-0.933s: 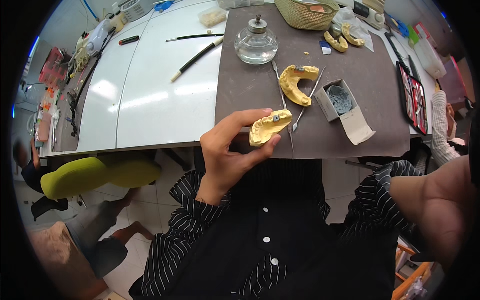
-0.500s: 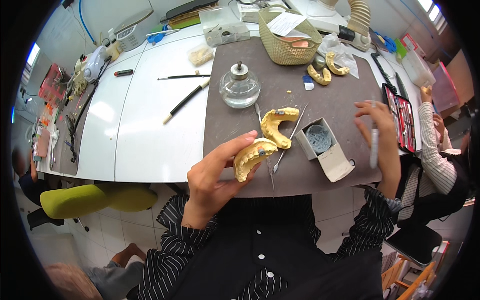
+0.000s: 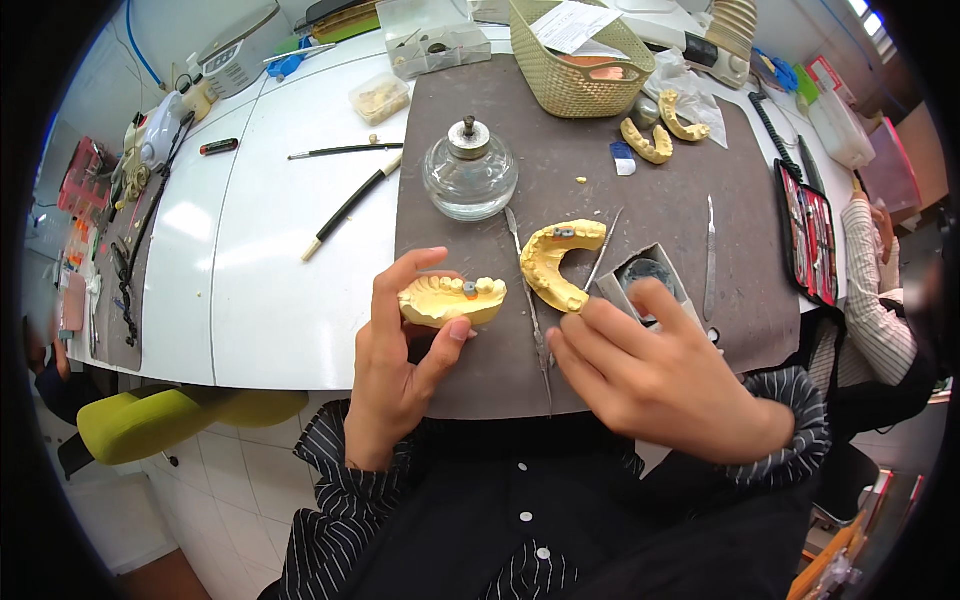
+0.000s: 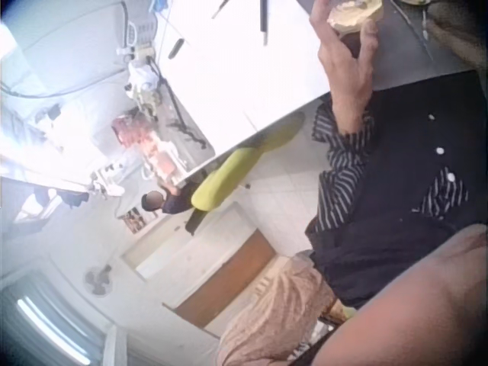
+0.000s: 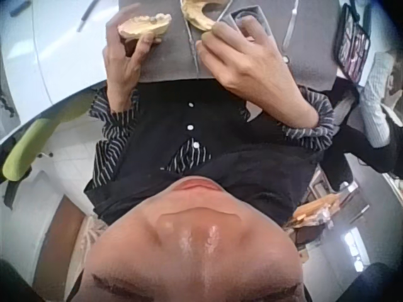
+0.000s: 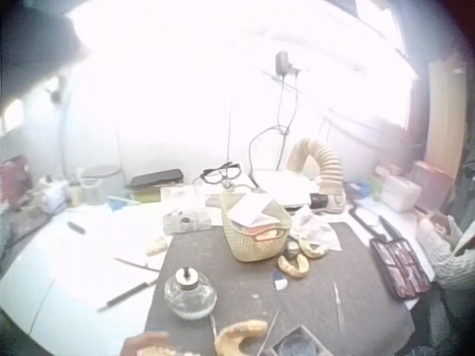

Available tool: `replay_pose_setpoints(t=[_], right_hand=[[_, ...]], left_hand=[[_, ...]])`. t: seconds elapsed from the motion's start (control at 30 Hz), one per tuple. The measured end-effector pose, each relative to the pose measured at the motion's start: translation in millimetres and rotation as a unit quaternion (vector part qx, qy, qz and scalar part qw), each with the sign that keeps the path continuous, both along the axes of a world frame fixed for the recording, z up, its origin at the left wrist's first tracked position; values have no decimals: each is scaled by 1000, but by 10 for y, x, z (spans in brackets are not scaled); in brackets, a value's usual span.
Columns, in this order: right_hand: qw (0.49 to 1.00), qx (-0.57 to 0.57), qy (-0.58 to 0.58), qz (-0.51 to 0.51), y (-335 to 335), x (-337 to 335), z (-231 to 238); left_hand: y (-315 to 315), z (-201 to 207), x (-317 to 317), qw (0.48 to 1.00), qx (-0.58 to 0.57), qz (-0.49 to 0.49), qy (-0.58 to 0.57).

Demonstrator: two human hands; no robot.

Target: The person holds a yellow dental mold and uses a metal tool to scrape and adjust a small blue component embedded in it. They repeatedly scrape the component, occasionally dip the tool into a glass jar of liquid, and rotate the mold to access different angles. A second mold rests on the table nearby.

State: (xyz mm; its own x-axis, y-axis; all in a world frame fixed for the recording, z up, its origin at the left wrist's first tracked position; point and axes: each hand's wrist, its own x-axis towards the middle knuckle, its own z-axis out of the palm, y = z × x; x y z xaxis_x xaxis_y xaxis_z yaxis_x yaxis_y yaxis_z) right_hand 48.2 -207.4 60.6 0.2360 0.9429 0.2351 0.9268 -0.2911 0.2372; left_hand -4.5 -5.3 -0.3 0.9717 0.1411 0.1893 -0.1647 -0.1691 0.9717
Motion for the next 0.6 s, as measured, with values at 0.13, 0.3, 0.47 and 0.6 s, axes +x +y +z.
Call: replay_pose_setpoints(t=[0.13,0.3,0.47,0.6], right_hand=[[995,-61,-71,26,67,126,-171],[987,-93,-87,94,0,246,-180],[992,-5,-90,92,-129,145,14],[968,231,-57,78,-341,-35,254]], left_hand=[[9,-39,24,999,-18,-18,-24],[35,-14,28,999,-46,-17,-1],[22,-20,54,1000,-19,-1,-19],[78,-26,16,998,41,14,-45]])
